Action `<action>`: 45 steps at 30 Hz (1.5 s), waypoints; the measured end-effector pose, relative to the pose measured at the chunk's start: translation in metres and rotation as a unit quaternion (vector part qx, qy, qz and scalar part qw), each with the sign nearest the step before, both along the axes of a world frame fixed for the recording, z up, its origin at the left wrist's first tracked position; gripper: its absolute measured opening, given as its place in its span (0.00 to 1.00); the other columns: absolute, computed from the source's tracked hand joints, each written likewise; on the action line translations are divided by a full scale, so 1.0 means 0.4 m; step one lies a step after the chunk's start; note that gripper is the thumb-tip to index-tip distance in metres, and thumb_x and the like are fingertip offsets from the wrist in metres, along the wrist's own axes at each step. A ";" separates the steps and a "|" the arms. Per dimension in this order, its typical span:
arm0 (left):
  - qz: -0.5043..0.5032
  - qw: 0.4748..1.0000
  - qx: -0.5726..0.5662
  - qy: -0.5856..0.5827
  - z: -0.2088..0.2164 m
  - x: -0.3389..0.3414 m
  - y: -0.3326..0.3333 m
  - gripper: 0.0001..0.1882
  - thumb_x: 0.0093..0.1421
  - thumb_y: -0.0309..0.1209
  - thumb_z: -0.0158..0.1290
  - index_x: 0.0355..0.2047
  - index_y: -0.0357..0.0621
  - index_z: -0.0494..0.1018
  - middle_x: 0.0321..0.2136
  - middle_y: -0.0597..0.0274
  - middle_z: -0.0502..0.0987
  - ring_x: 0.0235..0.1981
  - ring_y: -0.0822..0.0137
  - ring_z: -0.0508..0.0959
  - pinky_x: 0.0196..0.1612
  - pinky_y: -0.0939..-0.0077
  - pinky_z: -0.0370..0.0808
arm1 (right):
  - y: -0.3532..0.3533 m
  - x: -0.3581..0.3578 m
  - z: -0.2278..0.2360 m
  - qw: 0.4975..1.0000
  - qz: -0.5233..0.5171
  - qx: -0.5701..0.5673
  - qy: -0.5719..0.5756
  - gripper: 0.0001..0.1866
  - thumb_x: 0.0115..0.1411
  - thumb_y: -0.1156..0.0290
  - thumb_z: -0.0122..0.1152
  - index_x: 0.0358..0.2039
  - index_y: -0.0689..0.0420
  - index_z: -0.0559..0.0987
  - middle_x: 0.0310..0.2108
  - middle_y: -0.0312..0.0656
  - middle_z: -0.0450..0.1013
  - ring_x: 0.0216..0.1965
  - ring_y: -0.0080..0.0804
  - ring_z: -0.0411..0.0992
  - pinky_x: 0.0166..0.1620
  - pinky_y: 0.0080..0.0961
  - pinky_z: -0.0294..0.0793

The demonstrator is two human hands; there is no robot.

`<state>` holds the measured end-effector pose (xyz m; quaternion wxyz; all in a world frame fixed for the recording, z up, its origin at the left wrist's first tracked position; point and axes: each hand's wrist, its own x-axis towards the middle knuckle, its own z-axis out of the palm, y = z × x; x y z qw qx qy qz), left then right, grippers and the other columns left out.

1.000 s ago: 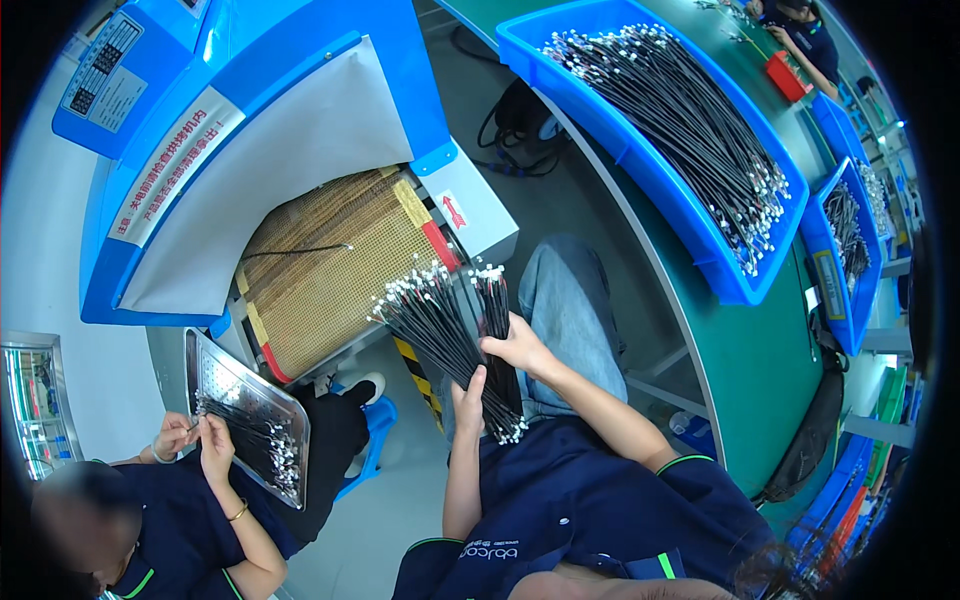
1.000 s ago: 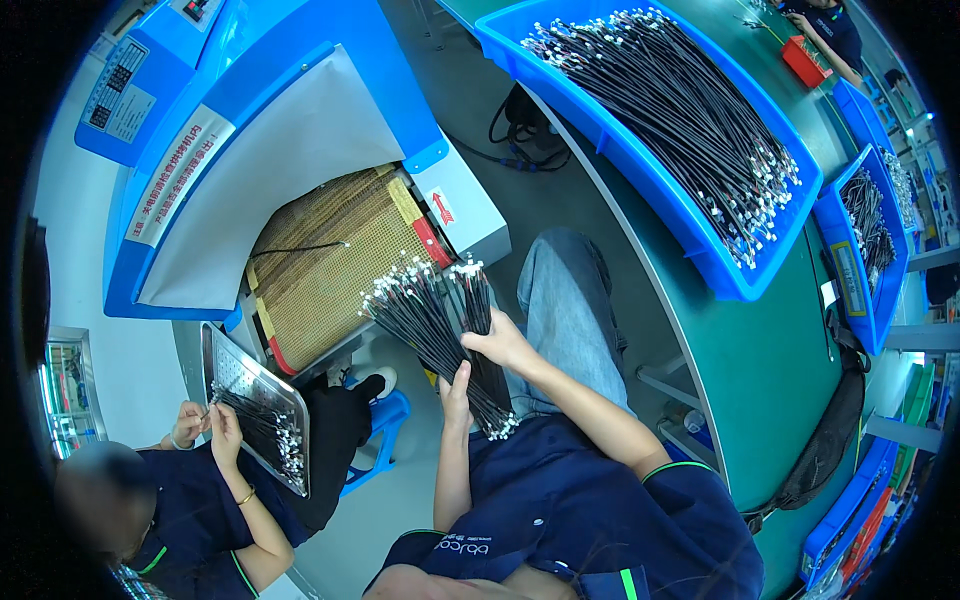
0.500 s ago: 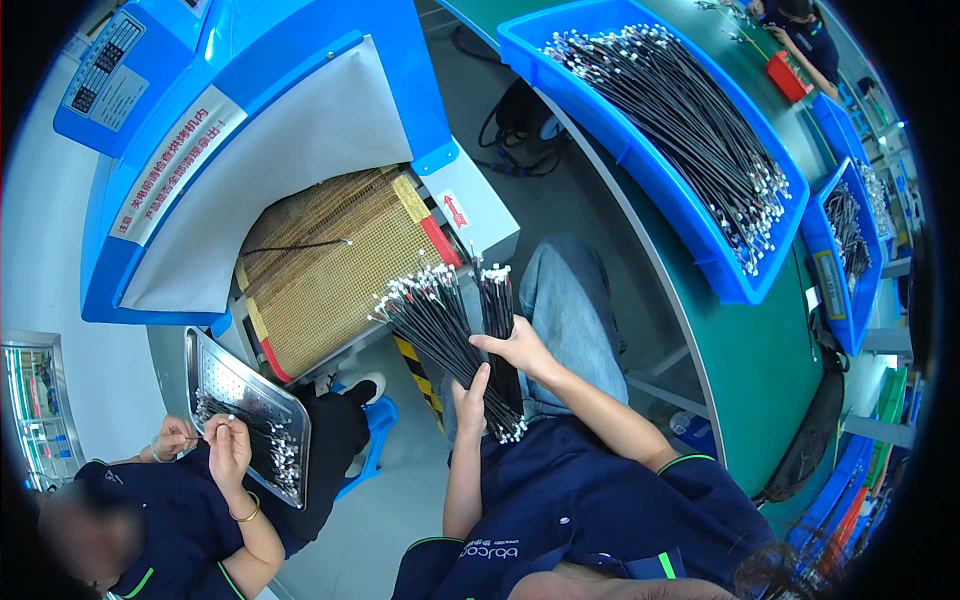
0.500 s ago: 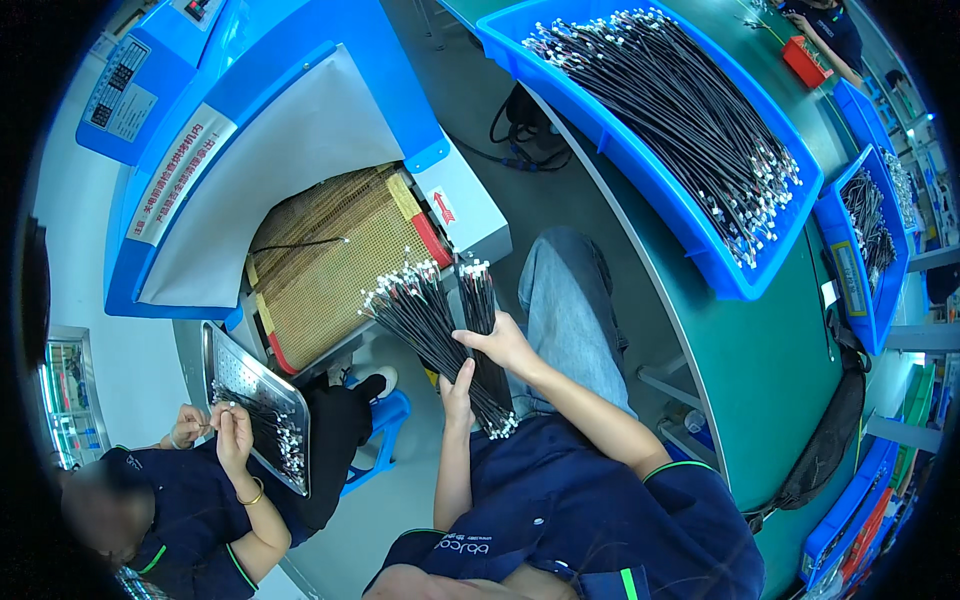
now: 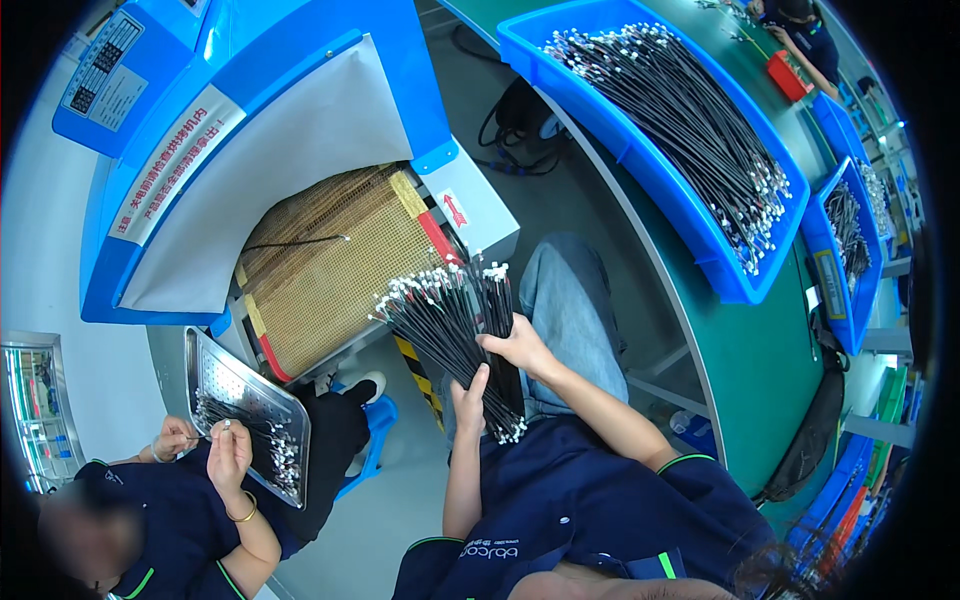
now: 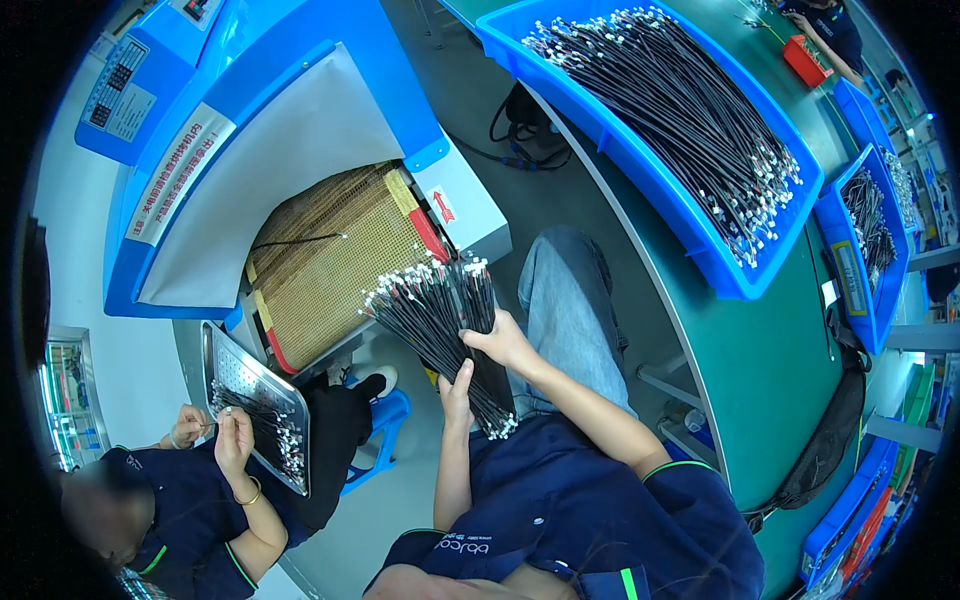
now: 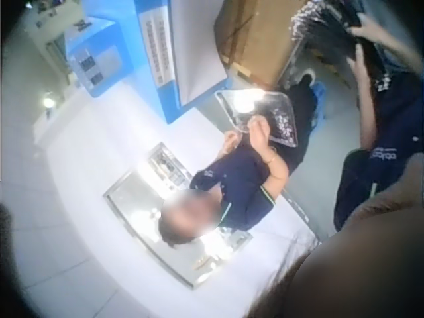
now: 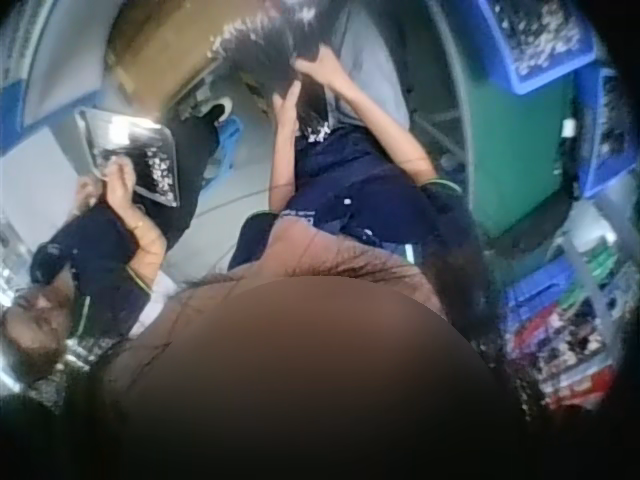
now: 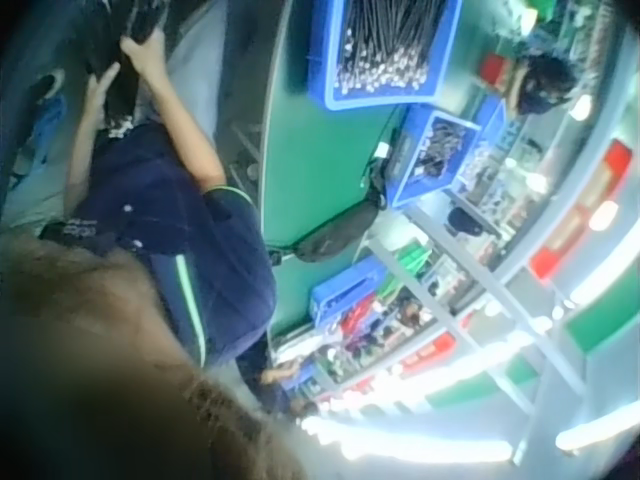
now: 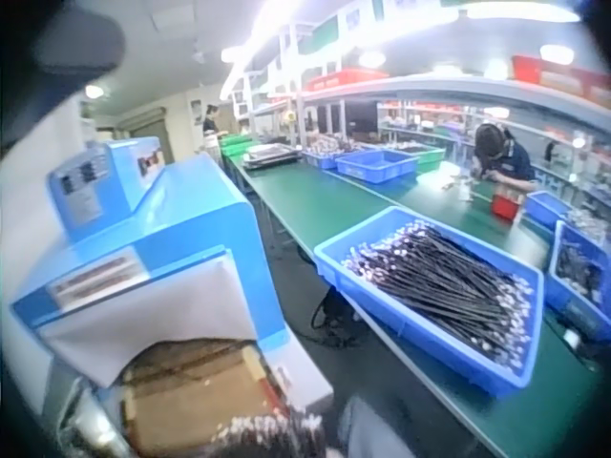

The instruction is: The person picks up bundles of black cables with white connectors from a blue bin and feeds them into a blue machine with a conveyor belt. They repeatedly grab handfuls of cables, align them, and place them onto the machine's belt, while a coworker works on a tray nearby.

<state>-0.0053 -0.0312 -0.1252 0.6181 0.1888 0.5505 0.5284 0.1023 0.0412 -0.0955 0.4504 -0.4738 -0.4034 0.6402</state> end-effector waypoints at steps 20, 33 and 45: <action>-0.004 0.999 0.036 0.017 -0.003 0.007 0.002 0.18 0.50 0.25 0.51 0.42 0.34 0.63 0.38 0.62 0.68 0.37 0.73 0.68 0.42 0.82 0.63 | -0.002 0.004 0.003 0.998 -0.013 -0.067 -0.017 0.11 0.42 0.72 0.62 0.26 0.61 0.71 0.24 0.34 0.68 0.26 0.19 0.66 0.32 0.18 0.66; -0.004 1.000 0.023 0.009 -0.004 0.001 0.001 0.17 0.49 0.25 0.51 0.40 0.34 0.65 0.37 0.61 0.69 0.36 0.72 0.69 0.41 0.80 0.64 | 0.003 0.008 0.016 0.998 0.008 -0.066 0.021 0.09 0.43 0.73 0.61 0.24 0.60 0.71 0.21 0.33 0.67 0.25 0.18 0.65 0.29 0.16 0.64; -0.008 1.000 0.013 -0.011 -0.004 0.000 0.003 0.19 0.49 0.25 0.50 0.42 0.34 0.63 0.40 0.60 0.67 0.40 0.71 0.67 0.44 0.79 0.62 | 0.001 0.007 0.012 0.999 0.018 -0.046 0.008 0.08 0.43 0.72 0.61 0.22 0.59 0.71 0.20 0.32 0.66 0.24 0.17 0.64 0.29 0.16 0.63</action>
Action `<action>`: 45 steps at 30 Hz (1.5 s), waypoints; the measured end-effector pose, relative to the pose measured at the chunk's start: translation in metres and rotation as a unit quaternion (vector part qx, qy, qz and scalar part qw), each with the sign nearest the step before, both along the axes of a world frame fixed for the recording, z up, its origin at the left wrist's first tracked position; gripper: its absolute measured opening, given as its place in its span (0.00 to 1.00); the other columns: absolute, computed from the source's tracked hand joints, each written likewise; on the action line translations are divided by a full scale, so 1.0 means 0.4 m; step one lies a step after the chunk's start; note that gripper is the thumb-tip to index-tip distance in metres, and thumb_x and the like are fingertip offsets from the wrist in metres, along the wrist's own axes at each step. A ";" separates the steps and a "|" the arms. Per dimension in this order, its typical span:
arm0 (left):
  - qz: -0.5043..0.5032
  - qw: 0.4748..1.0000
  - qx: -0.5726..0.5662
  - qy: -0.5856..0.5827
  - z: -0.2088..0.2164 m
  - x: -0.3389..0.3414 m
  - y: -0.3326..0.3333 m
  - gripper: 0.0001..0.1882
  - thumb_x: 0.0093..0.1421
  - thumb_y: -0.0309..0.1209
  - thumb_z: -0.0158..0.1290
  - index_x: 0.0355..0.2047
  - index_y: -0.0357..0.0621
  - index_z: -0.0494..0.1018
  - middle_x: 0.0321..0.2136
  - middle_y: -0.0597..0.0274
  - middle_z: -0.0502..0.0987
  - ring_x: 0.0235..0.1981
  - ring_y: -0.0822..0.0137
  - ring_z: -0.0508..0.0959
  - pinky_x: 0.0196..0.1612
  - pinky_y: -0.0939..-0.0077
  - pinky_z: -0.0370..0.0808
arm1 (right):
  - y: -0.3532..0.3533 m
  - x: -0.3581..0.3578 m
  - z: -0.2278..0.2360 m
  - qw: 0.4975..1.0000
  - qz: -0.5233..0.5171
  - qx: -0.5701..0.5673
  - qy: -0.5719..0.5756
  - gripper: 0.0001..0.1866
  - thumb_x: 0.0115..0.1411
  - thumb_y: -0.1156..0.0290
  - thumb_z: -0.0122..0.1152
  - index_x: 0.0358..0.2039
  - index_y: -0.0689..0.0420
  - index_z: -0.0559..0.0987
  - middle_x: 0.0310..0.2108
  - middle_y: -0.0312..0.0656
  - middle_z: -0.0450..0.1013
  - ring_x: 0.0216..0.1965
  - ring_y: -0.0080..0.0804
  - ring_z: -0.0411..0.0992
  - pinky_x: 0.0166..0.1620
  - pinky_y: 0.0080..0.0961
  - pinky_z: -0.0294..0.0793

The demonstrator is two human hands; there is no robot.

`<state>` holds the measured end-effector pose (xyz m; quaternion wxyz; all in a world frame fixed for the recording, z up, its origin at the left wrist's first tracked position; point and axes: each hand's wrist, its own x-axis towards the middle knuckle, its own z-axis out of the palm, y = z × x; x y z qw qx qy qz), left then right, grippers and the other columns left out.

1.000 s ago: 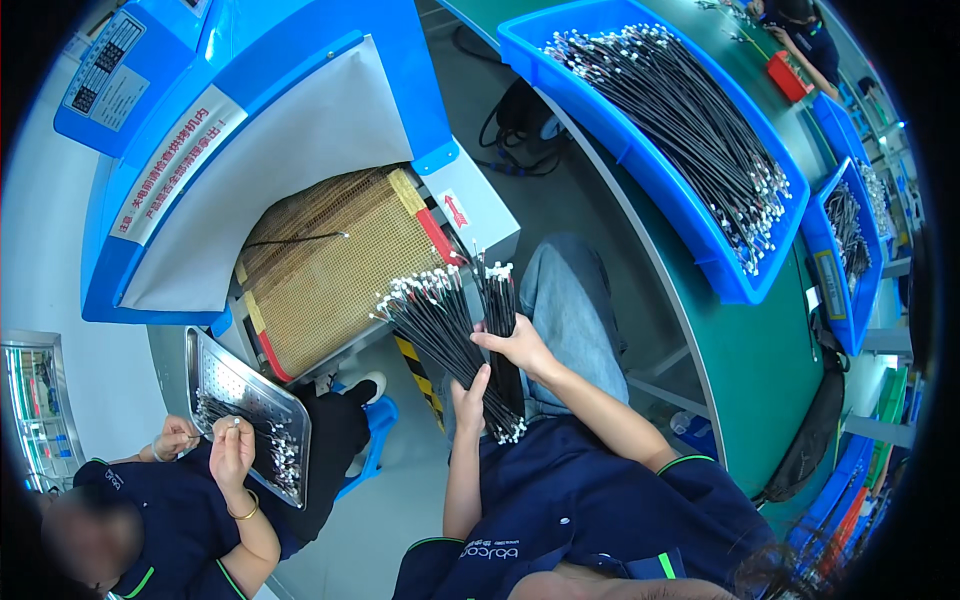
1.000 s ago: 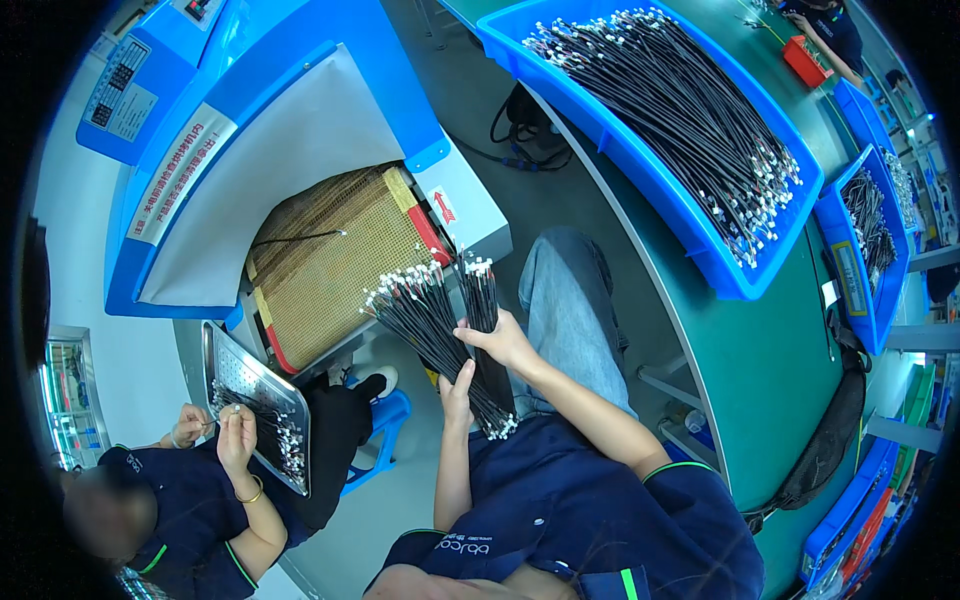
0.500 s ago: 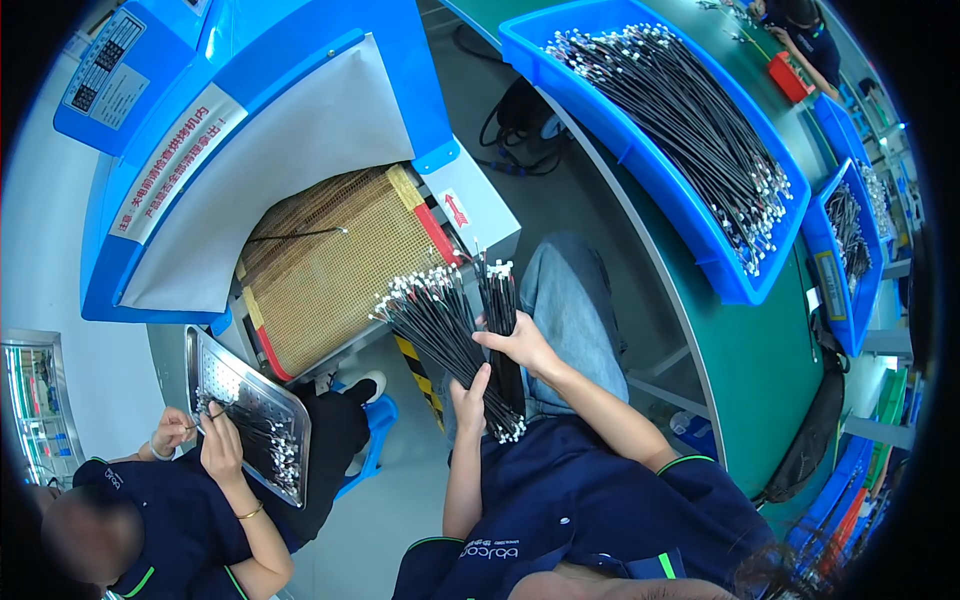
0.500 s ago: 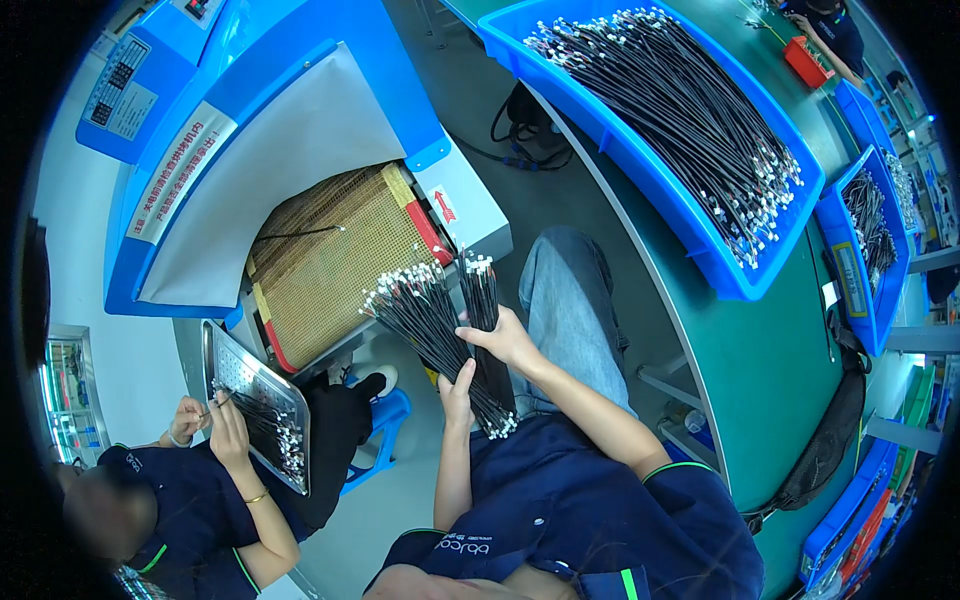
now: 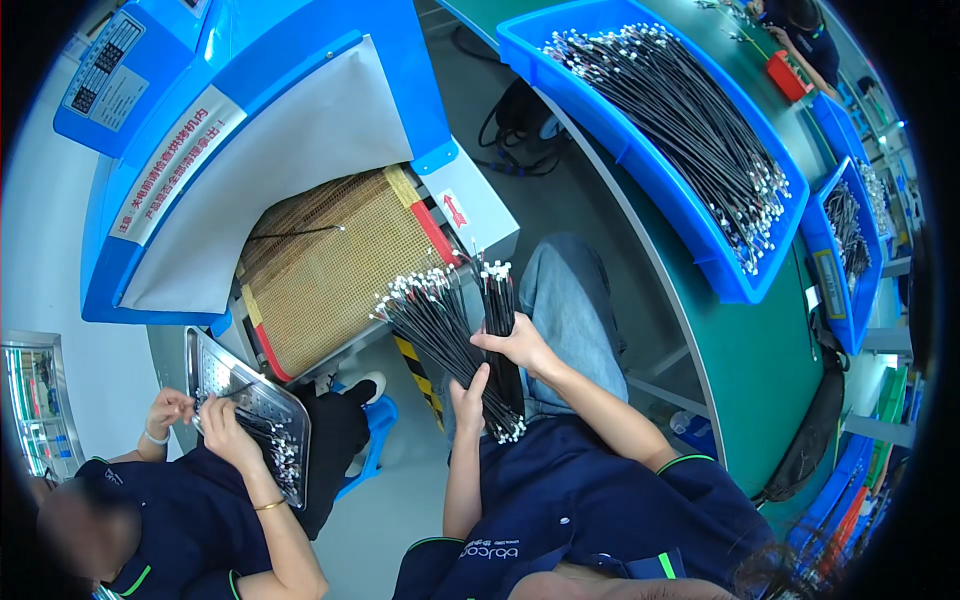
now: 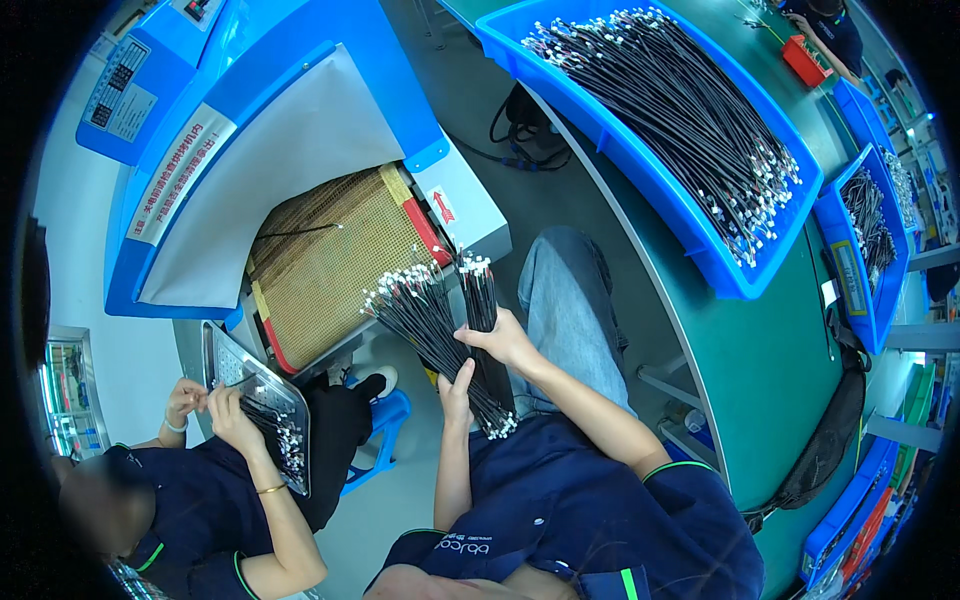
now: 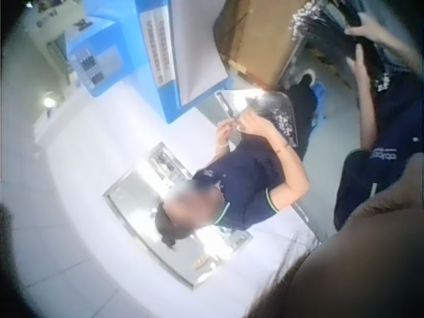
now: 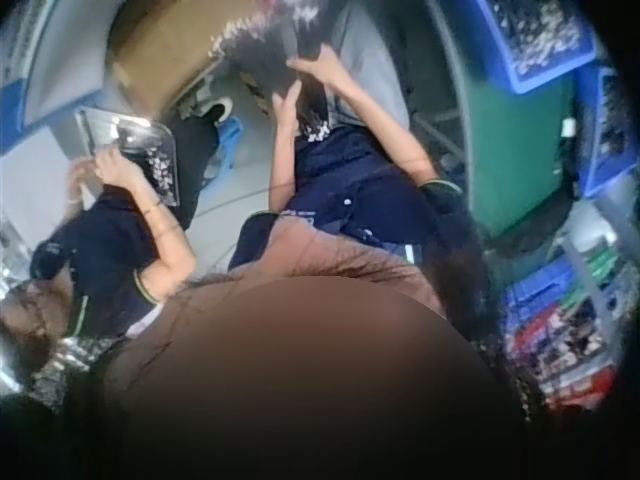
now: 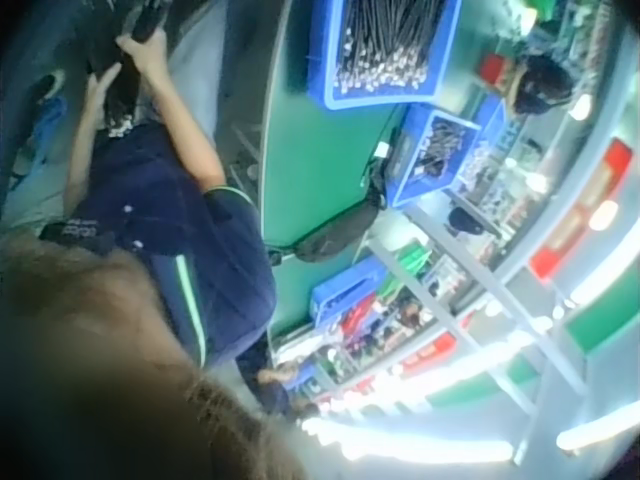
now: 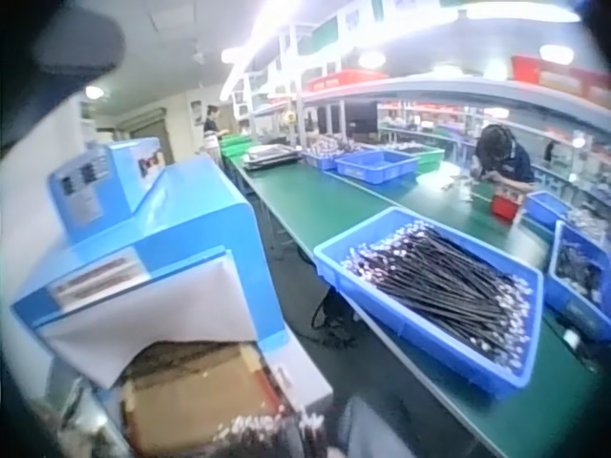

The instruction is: The person picks up bundles of black cables with white connectors from a blue bin and feeds them into a blue machine with a conveyor belt. They repeatedly grab handfuls of cables, align them, and place them onto the machine's belt, while a coworker works on a tray nearby.

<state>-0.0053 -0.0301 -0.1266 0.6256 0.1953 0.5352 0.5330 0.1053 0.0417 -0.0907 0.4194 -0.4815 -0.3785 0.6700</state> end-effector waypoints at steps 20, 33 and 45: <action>0.003 1.000 0.001 0.016 -0.003 0.007 -0.001 0.21 0.49 0.25 0.51 0.43 0.33 0.61 0.40 0.60 0.67 0.40 0.71 0.67 0.44 0.80 0.62 | 0.003 0.006 0.004 1.000 -0.007 -0.018 0.001 0.11 0.42 0.75 0.62 0.28 0.62 0.73 0.26 0.36 0.71 0.28 0.19 0.67 0.33 0.18 0.67; 0.004 1.000 -0.001 0.019 0.012 0.008 0.003 0.18 0.50 0.25 0.50 0.41 0.33 0.64 0.39 0.60 0.68 0.40 0.71 0.68 0.44 0.80 0.62 | 0.001 0.007 -0.017 0.998 -0.009 0.053 -0.043 0.10 0.44 0.75 0.58 0.28 0.63 0.73 0.25 0.35 0.70 0.27 0.18 0.66 0.33 0.18 0.67; 0.014 0.998 0.039 0.047 0.021 0.005 0.007 0.15 0.50 0.24 0.49 0.39 0.34 0.65 0.35 0.62 0.69 0.35 0.73 0.69 0.41 0.81 0.64 | 0.002 0.009 0.033 0.998 0.006 -0.054 0.018 0.08 0.41 0.76 0.61 0.24 0.60 0.73 0.22 0.34 0.69 0.24 0.18 0.66 0.29 0.17 0.67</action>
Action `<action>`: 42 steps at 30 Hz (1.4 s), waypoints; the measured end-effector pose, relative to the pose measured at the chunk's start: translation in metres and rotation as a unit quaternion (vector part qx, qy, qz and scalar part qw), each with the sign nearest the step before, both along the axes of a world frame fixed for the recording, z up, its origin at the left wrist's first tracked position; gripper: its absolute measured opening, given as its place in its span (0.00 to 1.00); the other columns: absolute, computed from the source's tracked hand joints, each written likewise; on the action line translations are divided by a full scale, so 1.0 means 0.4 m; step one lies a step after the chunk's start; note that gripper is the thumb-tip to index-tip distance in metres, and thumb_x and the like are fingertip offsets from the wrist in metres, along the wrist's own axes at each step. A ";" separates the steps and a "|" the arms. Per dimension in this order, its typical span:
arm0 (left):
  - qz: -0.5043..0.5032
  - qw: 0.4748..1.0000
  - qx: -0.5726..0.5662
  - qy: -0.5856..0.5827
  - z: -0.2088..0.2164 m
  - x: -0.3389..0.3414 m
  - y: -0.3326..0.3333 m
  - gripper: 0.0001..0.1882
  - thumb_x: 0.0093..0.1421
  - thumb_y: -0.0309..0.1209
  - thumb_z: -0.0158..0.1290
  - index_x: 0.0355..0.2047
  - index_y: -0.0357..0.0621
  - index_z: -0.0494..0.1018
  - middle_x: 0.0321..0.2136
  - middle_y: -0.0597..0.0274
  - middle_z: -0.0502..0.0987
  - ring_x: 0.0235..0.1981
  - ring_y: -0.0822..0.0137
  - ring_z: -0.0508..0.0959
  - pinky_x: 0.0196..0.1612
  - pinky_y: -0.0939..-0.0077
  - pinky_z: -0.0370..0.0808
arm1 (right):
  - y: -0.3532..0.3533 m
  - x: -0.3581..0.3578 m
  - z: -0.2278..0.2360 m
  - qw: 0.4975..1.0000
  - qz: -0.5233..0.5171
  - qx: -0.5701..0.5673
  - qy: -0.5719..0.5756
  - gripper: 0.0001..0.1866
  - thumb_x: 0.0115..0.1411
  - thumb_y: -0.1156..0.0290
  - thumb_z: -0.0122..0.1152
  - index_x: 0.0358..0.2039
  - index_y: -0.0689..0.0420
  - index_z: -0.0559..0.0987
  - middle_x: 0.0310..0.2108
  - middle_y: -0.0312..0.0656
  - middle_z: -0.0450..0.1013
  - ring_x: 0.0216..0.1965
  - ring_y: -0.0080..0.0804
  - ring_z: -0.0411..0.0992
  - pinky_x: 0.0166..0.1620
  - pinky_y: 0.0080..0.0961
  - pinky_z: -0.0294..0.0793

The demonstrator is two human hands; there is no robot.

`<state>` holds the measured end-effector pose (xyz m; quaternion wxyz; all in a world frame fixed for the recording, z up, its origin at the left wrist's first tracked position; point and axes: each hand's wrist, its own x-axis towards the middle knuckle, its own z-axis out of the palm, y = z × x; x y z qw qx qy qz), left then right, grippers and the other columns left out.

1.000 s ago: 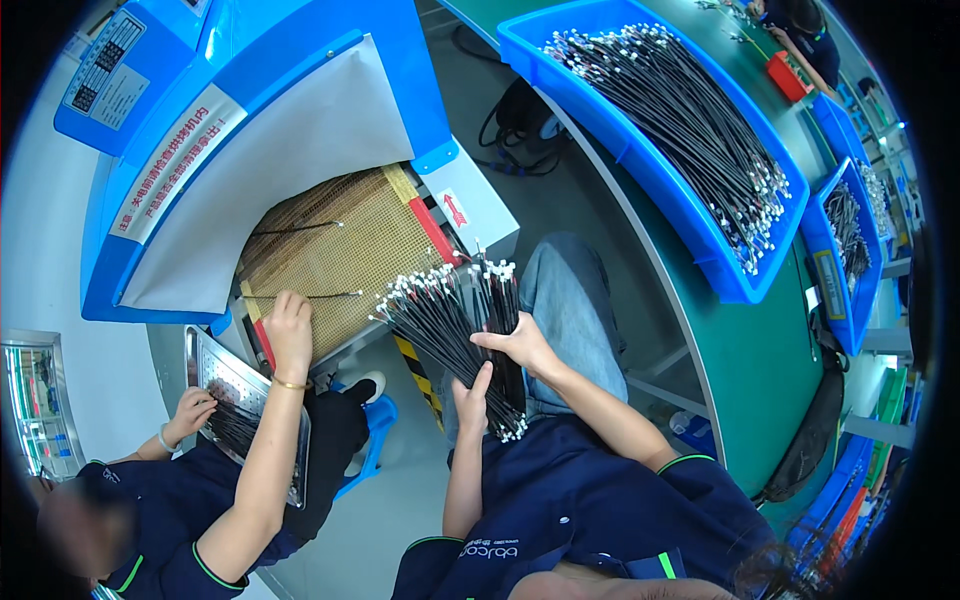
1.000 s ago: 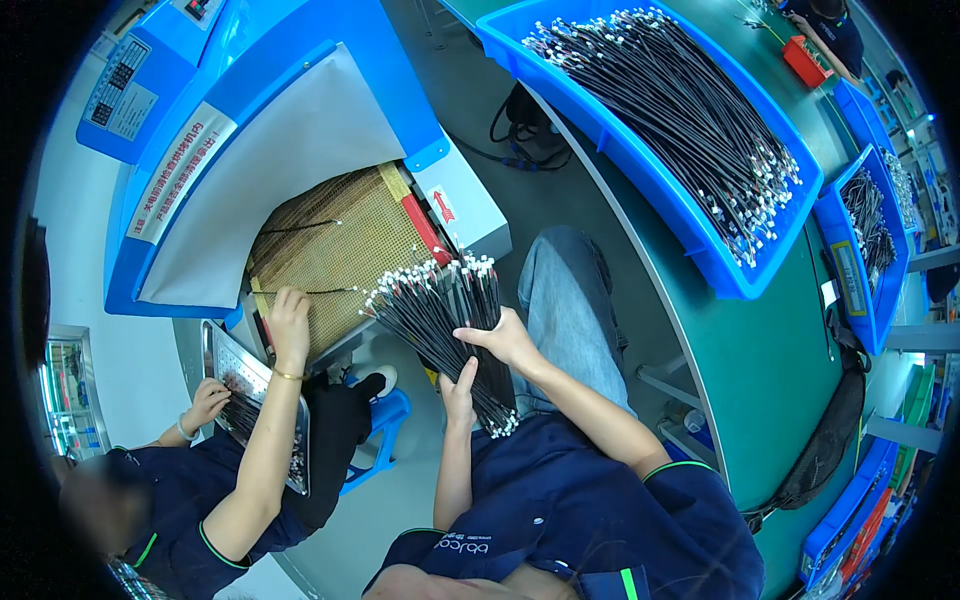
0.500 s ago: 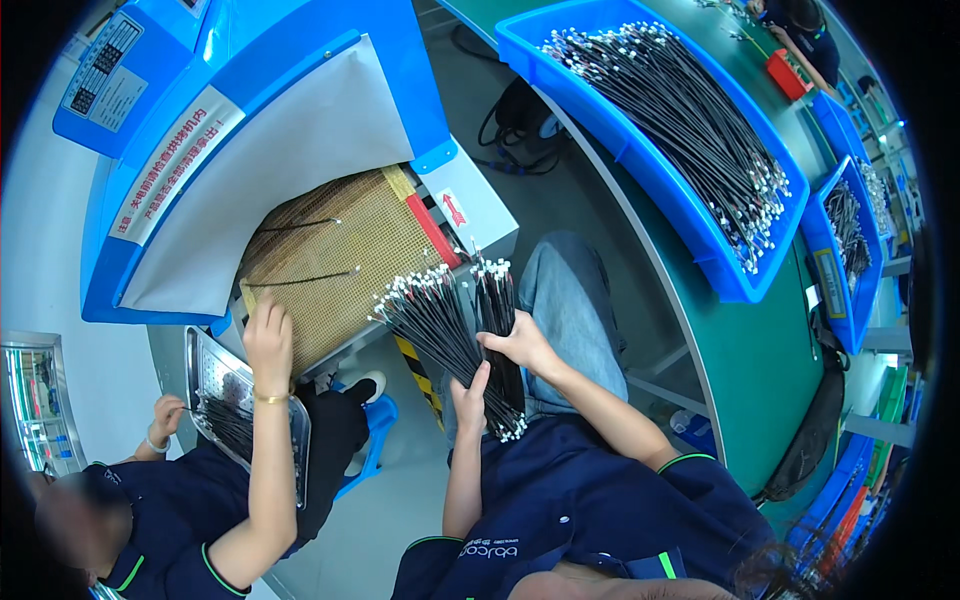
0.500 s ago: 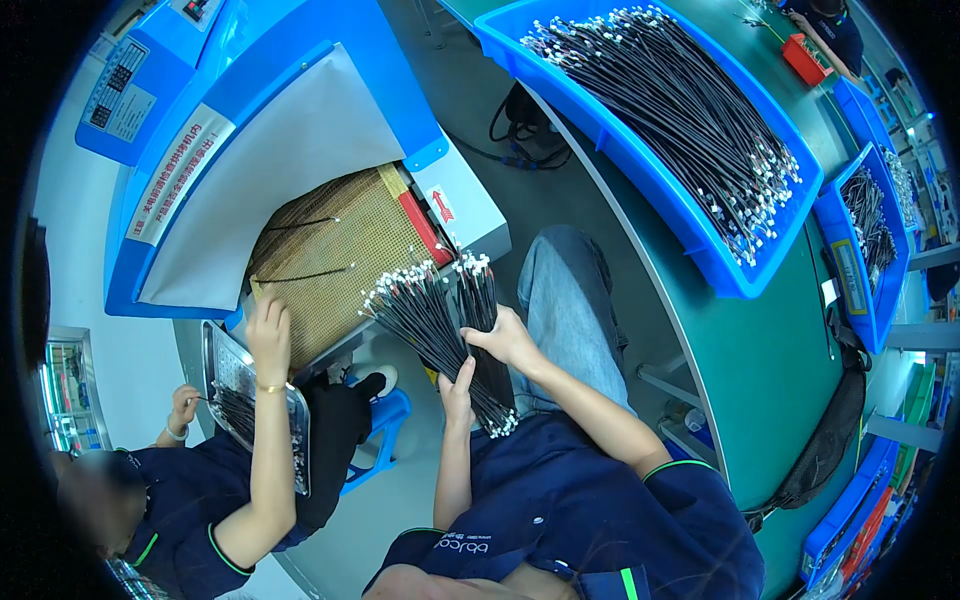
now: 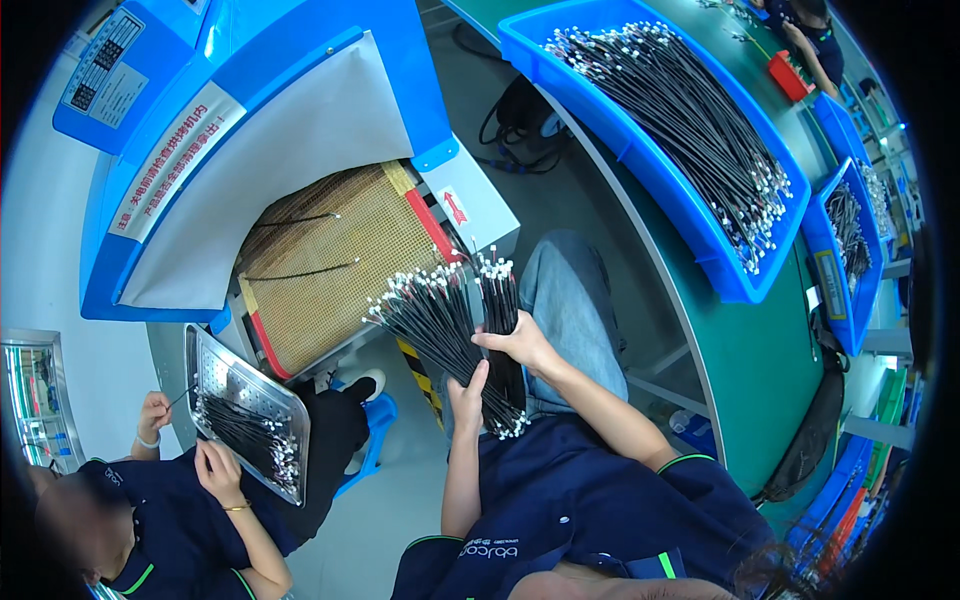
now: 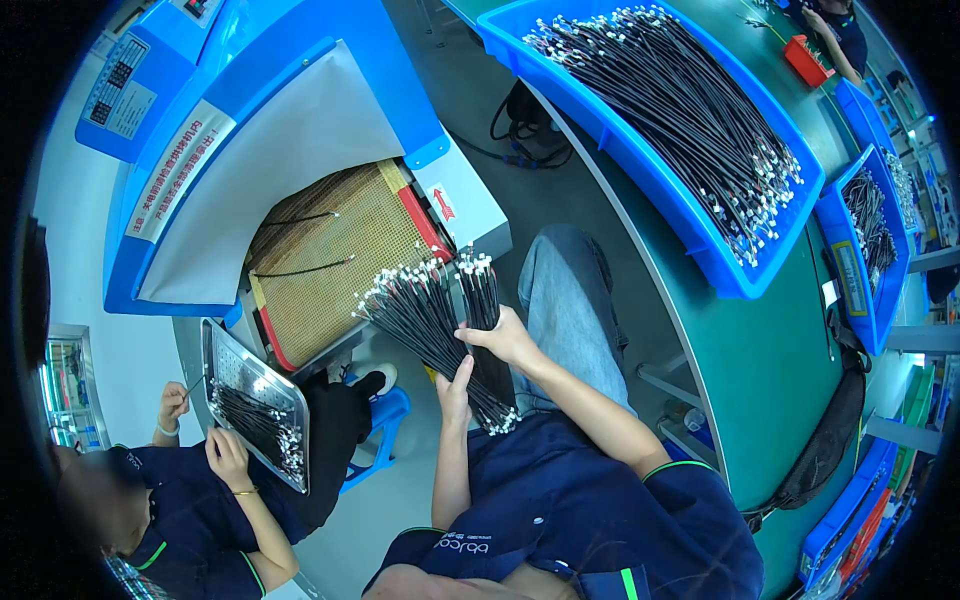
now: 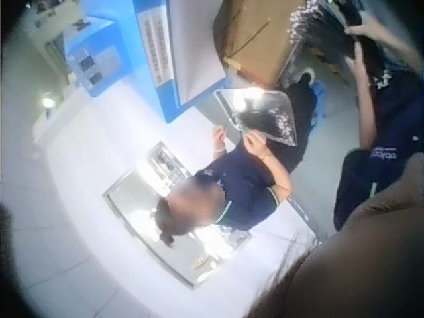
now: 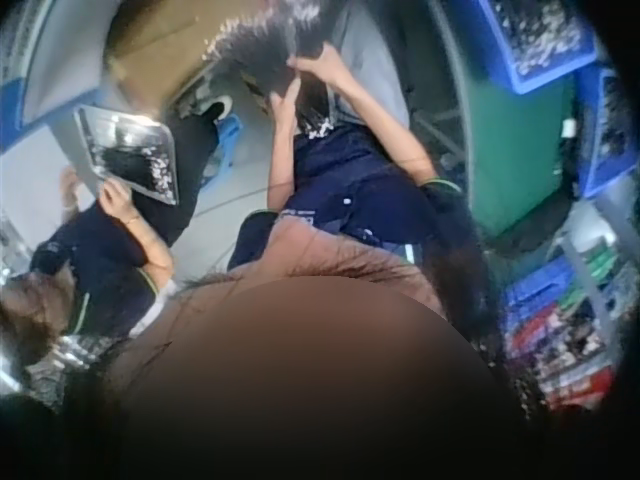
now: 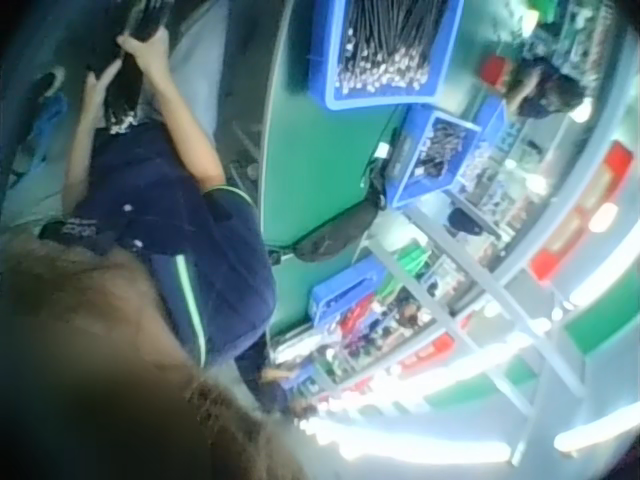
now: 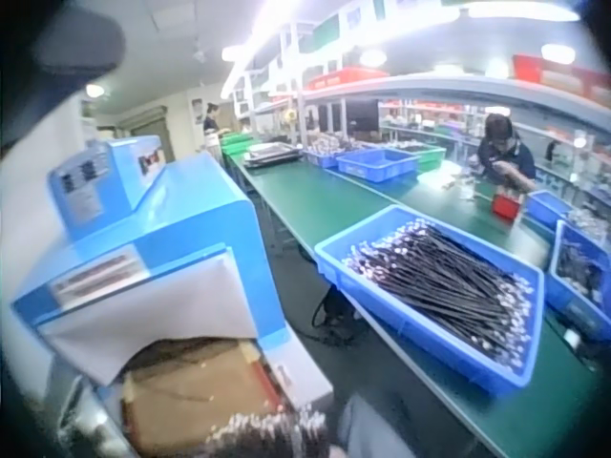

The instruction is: The person picks up bundles of black cables with white connectors from a blue bin and feeds them into a blue machine with a conveyor belt. They repeatedly grab handfuls of cables, align them, and place them onto the machine's belt, while a coworker works on a tray nearby.

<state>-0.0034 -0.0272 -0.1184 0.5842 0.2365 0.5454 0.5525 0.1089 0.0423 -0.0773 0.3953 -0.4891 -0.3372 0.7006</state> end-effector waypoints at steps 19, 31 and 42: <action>0.016 1.000 -0.015 -0.016 0.010 0.006 0.000 0.19 0.48 0.23 0.52 0.42 0.34 0.63 0.38 0.61 0.68 0.38 0.72 0.69 0.43 0.80 0.65 | 0.000 -0.008 -0.014 0.999 -0.012 0.041 -0.002 0.07 0.42 0.74 0.62 0.23 0.61 0.74 0.23 0.32 0.70 0.26 0.16 0.66 0.31 0.16 0.66; 0.002 1.000 -0.001 -0.003 0.004 0.009 0.001 0.16 0.48 0.24 0.52 0.39 0.34 0.66 0.36 0.61 0.69 0.36 0.72 0.70 0.40 0.80 0.66 | -0.003 -0.003 -0.025 0.998 -0.025 0.028 -0.049 0.08 0.40 0.74 0.63 0.18 0.57 0.71 0.18 0.29 0.66 0.21 0.15 0.63 0.26 0.15 0.62; 0.002 0.999 -0.026 -0.028 0.000 0.006 -0.002 0.12 0.48 0.23 0.52 0.34 0.35 0.67 0.29 0.63 0.71 0.28 0.75 0.71 0.33 0.84 0.68 | -0.003 0.001 -0.039 0.999 -0.028 0.032 0.002 0.06 0.42 0.76 0.60 0.22 0.59 0.72 0.21 0.32 0.68 0.23 0.17 0.65 0.28 0.17 0.65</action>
